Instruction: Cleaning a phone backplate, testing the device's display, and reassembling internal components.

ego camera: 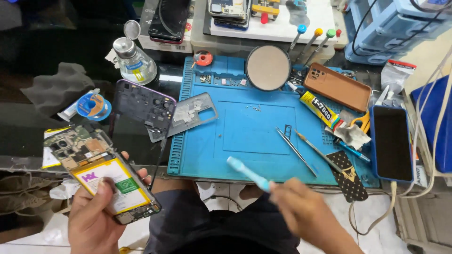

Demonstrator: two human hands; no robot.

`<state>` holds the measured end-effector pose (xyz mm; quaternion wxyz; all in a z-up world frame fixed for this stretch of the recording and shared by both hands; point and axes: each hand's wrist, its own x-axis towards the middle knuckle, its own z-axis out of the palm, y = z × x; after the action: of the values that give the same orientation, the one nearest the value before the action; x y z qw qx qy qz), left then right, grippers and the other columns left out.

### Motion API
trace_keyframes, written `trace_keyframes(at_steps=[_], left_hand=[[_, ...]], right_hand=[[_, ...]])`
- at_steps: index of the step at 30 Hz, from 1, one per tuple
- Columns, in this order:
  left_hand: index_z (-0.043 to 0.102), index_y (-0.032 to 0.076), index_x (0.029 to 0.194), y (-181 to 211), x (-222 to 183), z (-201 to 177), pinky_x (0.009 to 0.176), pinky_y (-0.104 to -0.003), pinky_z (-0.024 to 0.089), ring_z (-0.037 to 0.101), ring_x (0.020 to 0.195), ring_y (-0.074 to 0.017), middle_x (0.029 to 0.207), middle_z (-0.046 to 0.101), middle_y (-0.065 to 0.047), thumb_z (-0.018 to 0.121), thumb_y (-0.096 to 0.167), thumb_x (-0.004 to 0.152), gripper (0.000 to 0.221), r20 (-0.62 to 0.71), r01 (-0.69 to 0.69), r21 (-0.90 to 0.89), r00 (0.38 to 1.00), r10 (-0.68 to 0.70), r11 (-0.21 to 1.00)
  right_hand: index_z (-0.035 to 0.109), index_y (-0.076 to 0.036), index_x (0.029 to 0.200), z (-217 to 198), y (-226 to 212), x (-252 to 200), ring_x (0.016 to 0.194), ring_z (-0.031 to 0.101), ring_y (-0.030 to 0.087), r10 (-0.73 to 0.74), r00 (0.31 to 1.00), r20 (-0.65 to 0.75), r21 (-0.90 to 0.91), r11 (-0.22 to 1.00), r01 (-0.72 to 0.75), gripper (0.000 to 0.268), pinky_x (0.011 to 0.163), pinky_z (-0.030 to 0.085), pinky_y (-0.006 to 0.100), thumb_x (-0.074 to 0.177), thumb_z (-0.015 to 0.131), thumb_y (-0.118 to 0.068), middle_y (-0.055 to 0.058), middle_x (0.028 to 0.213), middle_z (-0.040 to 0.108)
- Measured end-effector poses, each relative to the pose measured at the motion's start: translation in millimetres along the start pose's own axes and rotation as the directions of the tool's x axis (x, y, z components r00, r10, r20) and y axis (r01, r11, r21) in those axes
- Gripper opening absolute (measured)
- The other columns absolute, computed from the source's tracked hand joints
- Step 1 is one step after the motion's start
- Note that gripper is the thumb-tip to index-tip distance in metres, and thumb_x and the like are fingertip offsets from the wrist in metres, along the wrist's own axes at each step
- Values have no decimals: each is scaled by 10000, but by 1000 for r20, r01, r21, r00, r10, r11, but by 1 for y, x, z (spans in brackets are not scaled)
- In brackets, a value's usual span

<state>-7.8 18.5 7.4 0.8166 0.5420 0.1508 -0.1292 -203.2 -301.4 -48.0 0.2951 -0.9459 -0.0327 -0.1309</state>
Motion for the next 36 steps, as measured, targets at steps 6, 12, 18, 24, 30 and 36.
trace_keyframes(at_steps=[6, 12, 18, 24, 30, 36], left_hand=[[426, -40, 1486, -16, 23, -5, 919, -684, 532, 613, 1061, -535, 1456, 543, -228, 554, 183, 873, 664, 211, -48, -176, 974, 85, 983], [438, -86, 1465, -6, 37, -3, 914, -662, 546, 624, 1044, -507, 1428, 564, -217, 599, 235, 855, 707, 190, -106, -165, 972, 137, 981], [441, -70, 1465, 8, 34, 8, 937, -668, 540, 624, 1041, -519, 1399, 571, -225, 549, 202, 869, 664, 133, -122, -137, 981, 140, 983], [381, -70, 1518, 14, 38, 7, 961, -646, 526, 593, 1083, -504, 1435, 528, -231, 479, 186, 913, 665, 112, -154, -65, 981, 160, 986], [303, -20, 1581, 8, 43, 20, 964, -652, 501, 566, 1090, -503, 1458, 492, -231, 479, 205, 892, 745, 160, -132, -50, 977, 139, 990], [336, -52, 1553, 5, 46, 25, 976, -654, 502, 569, 1107, -507, 1485, 490, -231, 459, 190, 907, 701, 187, -106, -66, 975, 116, 992]], right_hand=[[721, -89, 1100, -1, 37, 57, 671, 608, 227, 74, 995, -73, -116, 990, -82, 158, 573, 489, 366, 958, 659, -123, 61, 952, 631], [725, -21, 1203, -7, 35, 78, 779, 624, 231, 15, 973, -229, -83, 996, -35, 253, 690, 515, 355, 958, 712, -81, 105, 966, 623], [721, -101, 1077, -1, -10, 50, 875, 714, 235, -87, 996, 5, 133, 987, 86, 173, 746, 576, 316, 992, 584, -161, 77, 1085, 718], [741, -89, 862, -5, -57, 32, 831, 791, 135, -29, 995, 98, 399, 917, -12, 140, 742, 598, 219, 971, 662, -128, 50, 937, 741], [761, -133, 1245, -18, 10, 16, 833, 671, 175, 482, 840, -248, -155, 836, -526, 331, 642, 542, 358, 926, 700, -194, 8, 964, 672], [787, -103, 1134, -29, 4, 6, 724, 692, 159, 309, 951, -19, 155, 940, -303, 270, 609, 526, 323, 868, 741, -123, 32, 932, 721]])
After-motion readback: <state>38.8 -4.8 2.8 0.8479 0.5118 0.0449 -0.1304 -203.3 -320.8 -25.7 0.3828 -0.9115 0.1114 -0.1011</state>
